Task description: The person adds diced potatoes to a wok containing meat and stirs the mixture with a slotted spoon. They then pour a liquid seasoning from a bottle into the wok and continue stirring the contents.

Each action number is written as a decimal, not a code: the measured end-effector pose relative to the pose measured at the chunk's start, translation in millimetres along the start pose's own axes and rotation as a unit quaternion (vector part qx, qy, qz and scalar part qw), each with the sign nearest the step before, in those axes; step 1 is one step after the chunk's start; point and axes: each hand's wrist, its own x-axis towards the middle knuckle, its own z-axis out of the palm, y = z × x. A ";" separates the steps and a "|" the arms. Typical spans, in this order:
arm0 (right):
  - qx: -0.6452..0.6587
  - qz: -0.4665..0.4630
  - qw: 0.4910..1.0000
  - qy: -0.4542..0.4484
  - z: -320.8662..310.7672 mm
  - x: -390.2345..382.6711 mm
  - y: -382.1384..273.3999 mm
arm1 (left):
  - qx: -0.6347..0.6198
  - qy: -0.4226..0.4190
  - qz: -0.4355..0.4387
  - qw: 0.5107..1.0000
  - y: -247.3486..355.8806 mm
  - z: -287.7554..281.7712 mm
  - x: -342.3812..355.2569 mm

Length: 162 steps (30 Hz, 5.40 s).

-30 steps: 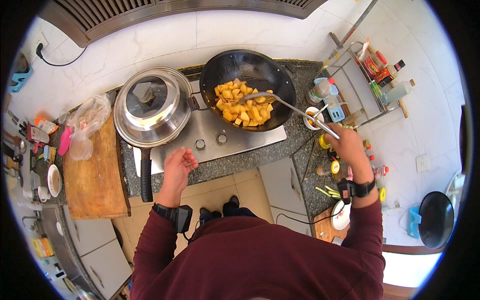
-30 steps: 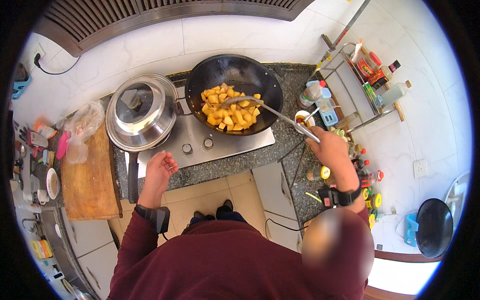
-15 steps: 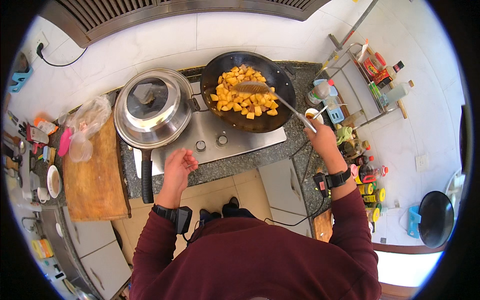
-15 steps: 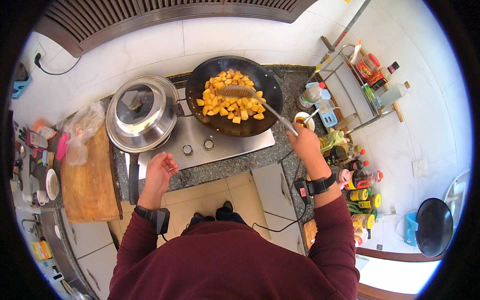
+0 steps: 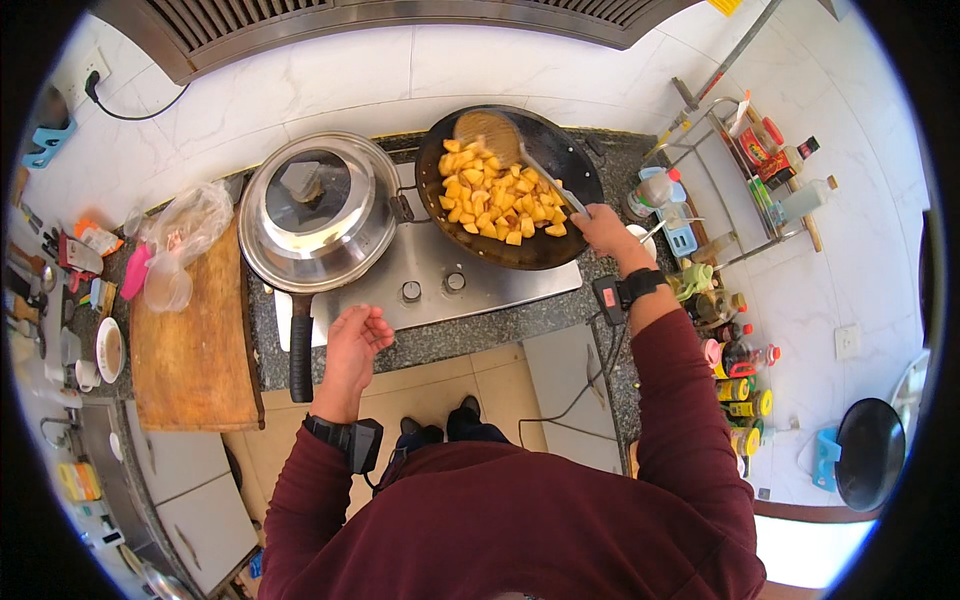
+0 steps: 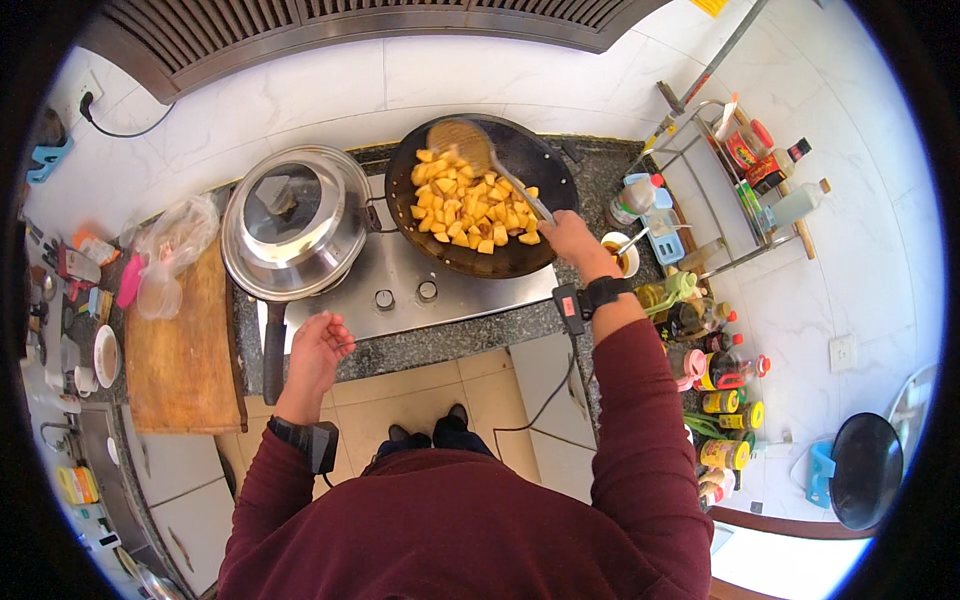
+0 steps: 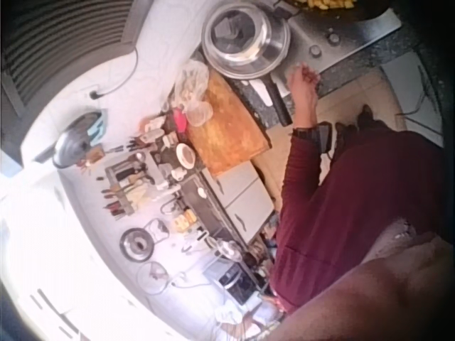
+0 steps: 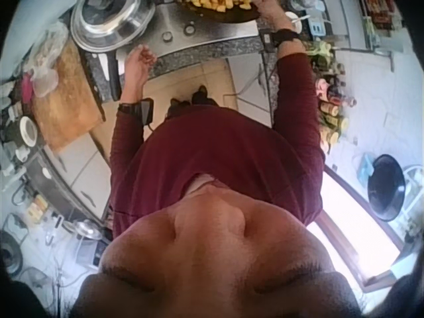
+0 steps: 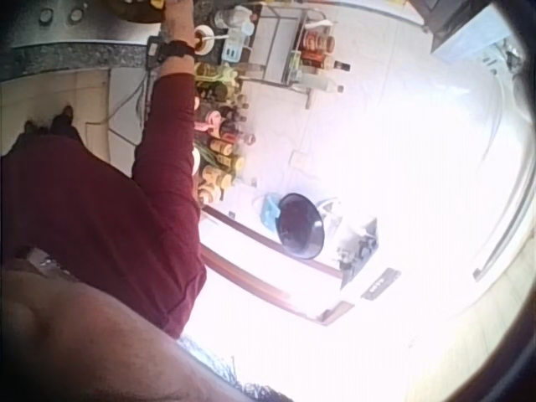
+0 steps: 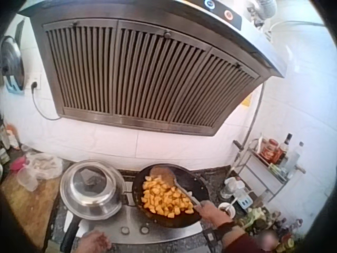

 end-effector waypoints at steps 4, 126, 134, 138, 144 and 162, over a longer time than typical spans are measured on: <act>-0.277 -0.212 0.930 0.113 -48.7 -59.6 -22.2 | 0.000 -0.013 -0.001 1.000 -0.3 2.6 3.0; -0.191 0.002 0.956 0.223 8.5 -148.6 -13.8 | 0.033 -0.089 -0.053 0.994 48.9 22.9 57.6; -0.011 0.196 0.980 0.034 42.6 -34.2 6.3 | 0.009 -0.084 -0.034 0.996 57.0 25.4 55.9; 0.420 0.248 0.872 -0.047 47.4 -34.8 -10.9 | 0.019 -0.095 -0.041 0.994 54.8 31.7 58.0; -0.037 -0.124 0.987 0.096 23.2 -95.0 -23.4 | 0.003 -0.096 -0.039 0.995 53.8 32.1 61.5; -0.287 -0.014 0.941 0.179 -1.5 -138.6 -32.8 | 0.012 -0.123 -0.045 0.991 48.5 52.7 69.0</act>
